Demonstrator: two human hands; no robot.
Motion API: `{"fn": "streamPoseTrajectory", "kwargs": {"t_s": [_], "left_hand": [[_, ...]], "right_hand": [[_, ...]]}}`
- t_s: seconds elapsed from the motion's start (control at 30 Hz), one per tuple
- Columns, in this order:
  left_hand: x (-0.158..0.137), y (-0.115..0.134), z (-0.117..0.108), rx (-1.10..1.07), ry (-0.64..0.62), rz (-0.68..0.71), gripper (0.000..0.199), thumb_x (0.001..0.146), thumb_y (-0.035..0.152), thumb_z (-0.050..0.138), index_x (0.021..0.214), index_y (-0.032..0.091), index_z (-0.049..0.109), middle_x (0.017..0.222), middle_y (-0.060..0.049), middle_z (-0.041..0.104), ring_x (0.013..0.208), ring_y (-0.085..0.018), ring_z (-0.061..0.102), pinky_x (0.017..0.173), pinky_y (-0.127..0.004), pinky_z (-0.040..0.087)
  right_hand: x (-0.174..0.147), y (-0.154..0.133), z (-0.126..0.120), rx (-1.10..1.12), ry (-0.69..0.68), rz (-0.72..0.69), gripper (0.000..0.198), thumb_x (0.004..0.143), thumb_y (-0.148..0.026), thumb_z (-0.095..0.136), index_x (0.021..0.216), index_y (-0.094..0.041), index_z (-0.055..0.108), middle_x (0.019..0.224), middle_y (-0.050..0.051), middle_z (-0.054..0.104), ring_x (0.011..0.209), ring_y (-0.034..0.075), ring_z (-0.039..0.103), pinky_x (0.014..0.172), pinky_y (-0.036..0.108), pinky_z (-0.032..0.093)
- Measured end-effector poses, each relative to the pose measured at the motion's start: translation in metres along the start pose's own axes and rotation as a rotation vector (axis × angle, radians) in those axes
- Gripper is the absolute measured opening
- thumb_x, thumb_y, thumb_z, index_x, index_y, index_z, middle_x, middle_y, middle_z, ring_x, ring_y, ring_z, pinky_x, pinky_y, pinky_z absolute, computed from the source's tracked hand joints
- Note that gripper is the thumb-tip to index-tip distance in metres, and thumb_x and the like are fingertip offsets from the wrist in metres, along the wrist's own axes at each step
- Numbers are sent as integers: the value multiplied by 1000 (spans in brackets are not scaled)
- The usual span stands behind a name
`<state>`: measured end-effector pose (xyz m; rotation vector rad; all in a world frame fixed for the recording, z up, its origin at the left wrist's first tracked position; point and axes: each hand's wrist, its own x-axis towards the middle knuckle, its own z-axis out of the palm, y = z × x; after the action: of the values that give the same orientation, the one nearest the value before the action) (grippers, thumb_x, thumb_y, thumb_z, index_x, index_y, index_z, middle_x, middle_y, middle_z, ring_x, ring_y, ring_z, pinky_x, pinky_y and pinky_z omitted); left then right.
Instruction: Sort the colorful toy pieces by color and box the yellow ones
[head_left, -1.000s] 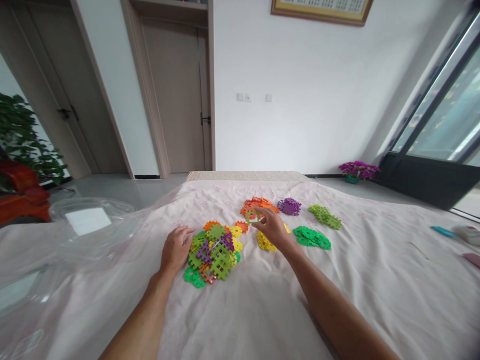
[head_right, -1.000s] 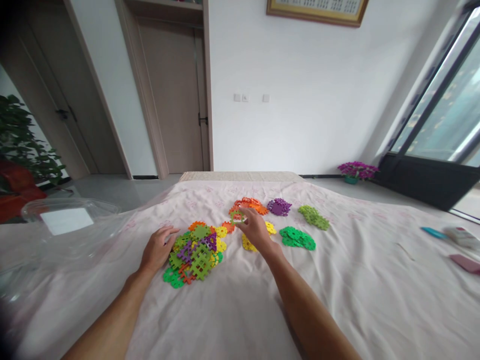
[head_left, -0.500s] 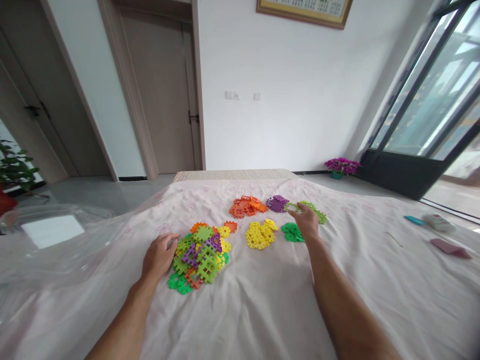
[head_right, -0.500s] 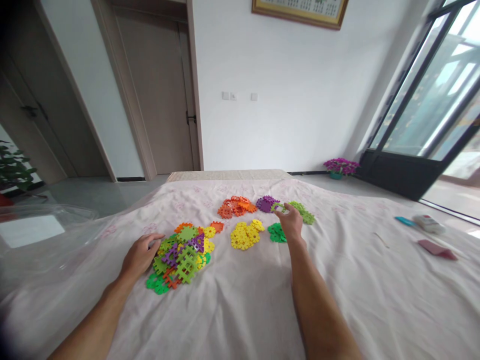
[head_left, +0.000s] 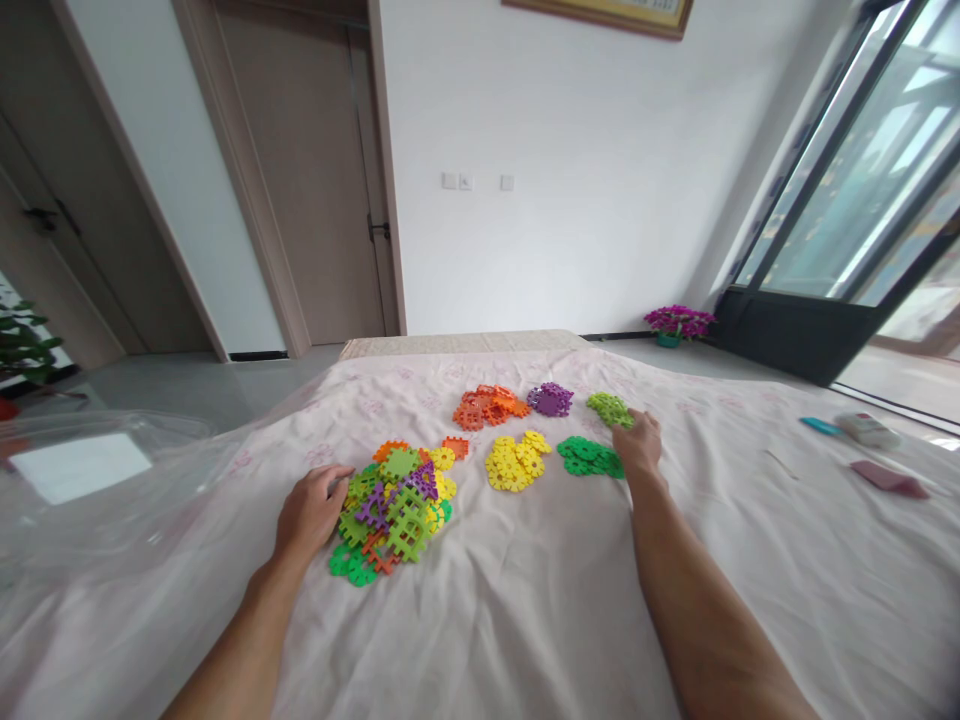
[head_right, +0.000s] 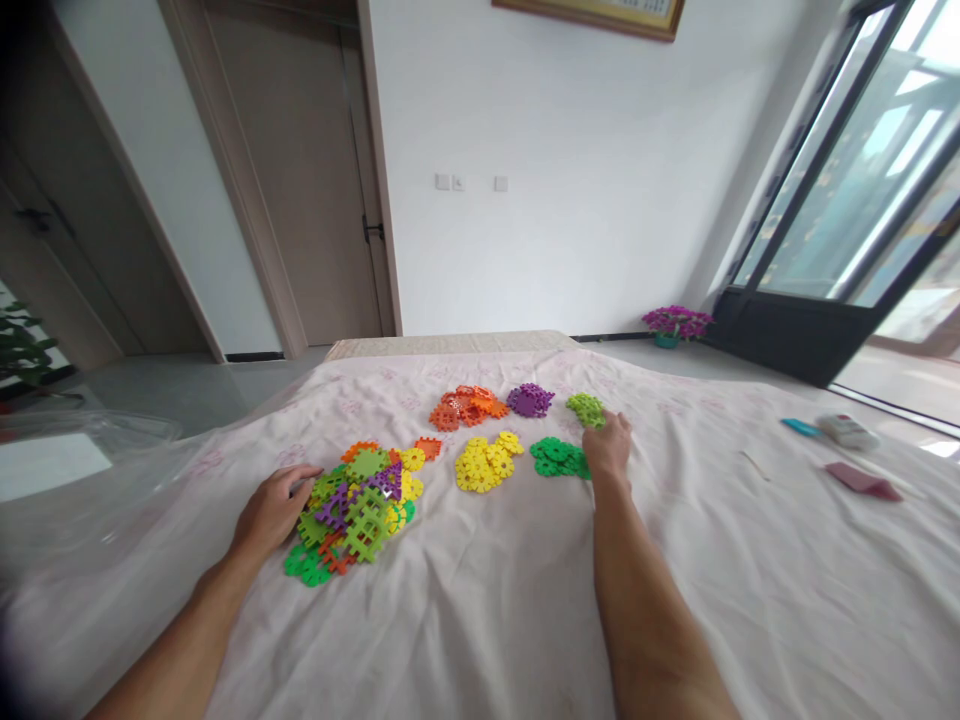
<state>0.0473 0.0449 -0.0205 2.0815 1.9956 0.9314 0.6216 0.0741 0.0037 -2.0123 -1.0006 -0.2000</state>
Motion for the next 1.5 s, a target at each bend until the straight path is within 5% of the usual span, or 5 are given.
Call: {"fn": "streamPoseTrajectory", "kwargs": {"t_s": [0.47, 0.87, 1.03, 1.33, 1.5], "left_hand": [[-1, 8, -5, 23, -23, -24, 37, 89, 33, 42, 108, 23, 71, 123, -4, 68, 117, -21, 60, 103, -33, 44], [-1, 10, -5, 50, -11, -1, 35, 89, 30, 42, 106, 25, 72, 121, -3, 68, 113, -20, 62, 100, -31, 45], [-1, 10, -5, 43, -15, -5, 34, 89, 30, 43, 106, 24, 72, 122, -3, 68, 114, -20, 61, 100, -31, 45], [-1, 12, -6, 29, -18, 11, 34, 90, 27, 42, 106, 24, 72, 120, -3, 69, 113, -18, 61, 100, -30, 44], [0, 11, -5, 31, -22, 3, 33, 89, 27, 43, 105, 24, 72, 120, -2, 69, 114, -18, 60, 100, -29, 43]], "right_hand": [[-124, -165, 8, 173, -608, -926, 34, 89, -19, 58, 122, -22, 67, 122, 8, 68, 116, 24, 57, 103, 39, 41], [-165, -185, 27, -150, -675, -1096, 26, 98, -21, 45, 108, -21, 68, 111, 9, 69, 113, 22, 53, 103, 35, 35], [-152, -185, 19, -91, -574, -954, 25, 98, -21, 44, 100, -20, 70, 102, 10, 69, 102, 22, 57, 91, 32, 41], [-133, -174, 46, 731, -756, -92, 27, 83, -30, 57, 101, -14, 69, 77, 3, 68, 68, 17, 67, 68, 28, 54], [-131, -169, 53, 815, -638, -58, 37, 74, -31, 66, 107, -13, 68, 99, 8, 71, 86, 20, 68, 79, 33, 56]]}}
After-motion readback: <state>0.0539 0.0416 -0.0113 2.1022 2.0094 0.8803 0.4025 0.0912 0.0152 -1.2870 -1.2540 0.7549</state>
